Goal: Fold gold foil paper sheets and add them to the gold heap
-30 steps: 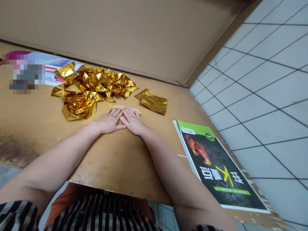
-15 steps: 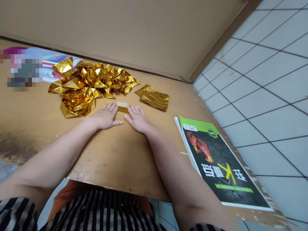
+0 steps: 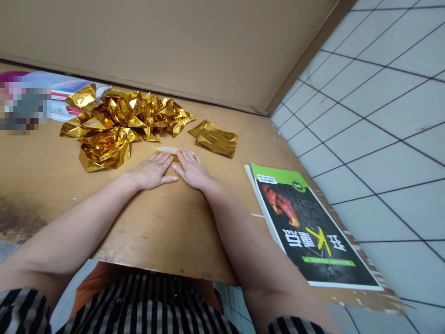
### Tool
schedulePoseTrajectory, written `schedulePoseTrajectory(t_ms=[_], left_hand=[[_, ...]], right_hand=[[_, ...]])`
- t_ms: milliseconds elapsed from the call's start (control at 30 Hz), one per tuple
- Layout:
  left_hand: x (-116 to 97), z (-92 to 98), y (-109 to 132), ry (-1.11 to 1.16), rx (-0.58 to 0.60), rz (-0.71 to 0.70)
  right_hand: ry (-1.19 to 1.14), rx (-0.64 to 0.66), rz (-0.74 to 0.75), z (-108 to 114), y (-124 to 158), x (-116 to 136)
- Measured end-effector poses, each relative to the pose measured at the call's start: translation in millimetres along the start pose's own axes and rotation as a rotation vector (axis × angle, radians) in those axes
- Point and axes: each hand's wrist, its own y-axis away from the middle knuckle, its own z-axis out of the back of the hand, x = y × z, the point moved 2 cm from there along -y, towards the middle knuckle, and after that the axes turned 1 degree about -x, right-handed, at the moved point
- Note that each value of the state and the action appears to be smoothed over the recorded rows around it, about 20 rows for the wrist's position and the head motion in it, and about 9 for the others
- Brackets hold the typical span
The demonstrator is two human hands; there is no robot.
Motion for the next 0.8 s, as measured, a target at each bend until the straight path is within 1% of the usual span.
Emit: schedulePoseTrajectory(t_ms=[133,267,467,667,733,800], left_hand=[[14,-2.5,1,-0.014,-0.037,0.026],[22,1.1,2,0.009,-0.069,0.034],[30,7.3,-1,0.077,-0.12,0.068],[36,5.1,-3,0.096,-0.181,0.057],[35,4.6,-4,0.094,-0.197,0.05],[35,4.5,-5,0.095,-0.223,0.041]], right_hand=[[0.0,-0.006,0.007,0,0,-1],[0.0,-0.02,0.016,0,0,-1],[-0.005,-0.024,-0.008,-1,0,-5],[0.003,-0.048,-0.044,-4,3,-25],[0.024,-0.054,-0.07,-4,4,-28],[0.074,-0.08,-0.122,-2,4,-26]])
